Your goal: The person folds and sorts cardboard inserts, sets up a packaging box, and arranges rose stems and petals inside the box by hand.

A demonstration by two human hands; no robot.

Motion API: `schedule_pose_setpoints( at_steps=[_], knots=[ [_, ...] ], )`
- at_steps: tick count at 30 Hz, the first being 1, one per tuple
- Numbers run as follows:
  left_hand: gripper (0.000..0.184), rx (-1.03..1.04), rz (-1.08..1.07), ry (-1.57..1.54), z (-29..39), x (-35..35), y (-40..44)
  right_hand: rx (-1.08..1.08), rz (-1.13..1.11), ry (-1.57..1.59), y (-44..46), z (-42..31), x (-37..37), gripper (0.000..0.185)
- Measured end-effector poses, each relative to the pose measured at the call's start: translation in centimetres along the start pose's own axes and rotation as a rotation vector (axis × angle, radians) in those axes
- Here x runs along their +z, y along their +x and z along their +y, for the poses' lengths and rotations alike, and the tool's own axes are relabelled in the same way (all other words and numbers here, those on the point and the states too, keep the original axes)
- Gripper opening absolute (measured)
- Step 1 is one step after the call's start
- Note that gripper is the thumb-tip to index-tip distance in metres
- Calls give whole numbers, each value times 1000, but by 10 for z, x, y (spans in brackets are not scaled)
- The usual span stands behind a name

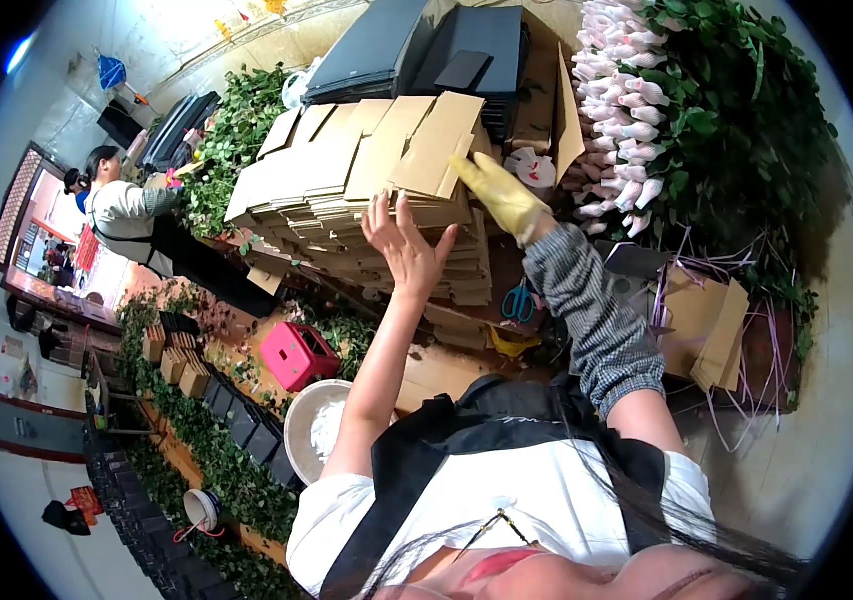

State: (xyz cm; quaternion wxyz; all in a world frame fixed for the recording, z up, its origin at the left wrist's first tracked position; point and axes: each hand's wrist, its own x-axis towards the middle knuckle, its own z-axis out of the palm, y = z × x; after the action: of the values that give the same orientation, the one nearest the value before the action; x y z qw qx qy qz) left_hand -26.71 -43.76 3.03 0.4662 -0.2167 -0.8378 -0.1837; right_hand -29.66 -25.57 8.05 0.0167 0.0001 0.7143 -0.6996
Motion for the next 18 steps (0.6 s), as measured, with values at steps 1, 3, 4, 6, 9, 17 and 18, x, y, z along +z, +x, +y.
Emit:
schedule_pose_setpoints(
  at_steps=[1, 3, 4, 6, 9, 17, 18],
  knots=[
    [72, -24, 67, -8, 5, -9, -1, -73, 52, 161, -21, 1, -6, 74],
    [60, -54, 209, -136, 14, -22, -11, -124, 217, 112, -49, 19, -32, 67],
    [56, -38, 166, -192, 26, -38, -19, -145, 337, -1, -71, 33, -42, 63],
    [50, -1, 54, -364, 43, -41, -49, -148, 492, 84, -109, 69, -63, 53],
    [50, -178, -348, -525, 77, -19, -105, -72, 543, -56, -176, 102, -102, 47],
    [77, -400, -699, -591, 131, 126, -174, 146, 173, -920, -236, 115, -166, 69],
    [79, -439, -709, -588, 129, 142, -175, 259, 57, -1031, -232, 103, -167, 70]
  ],
)
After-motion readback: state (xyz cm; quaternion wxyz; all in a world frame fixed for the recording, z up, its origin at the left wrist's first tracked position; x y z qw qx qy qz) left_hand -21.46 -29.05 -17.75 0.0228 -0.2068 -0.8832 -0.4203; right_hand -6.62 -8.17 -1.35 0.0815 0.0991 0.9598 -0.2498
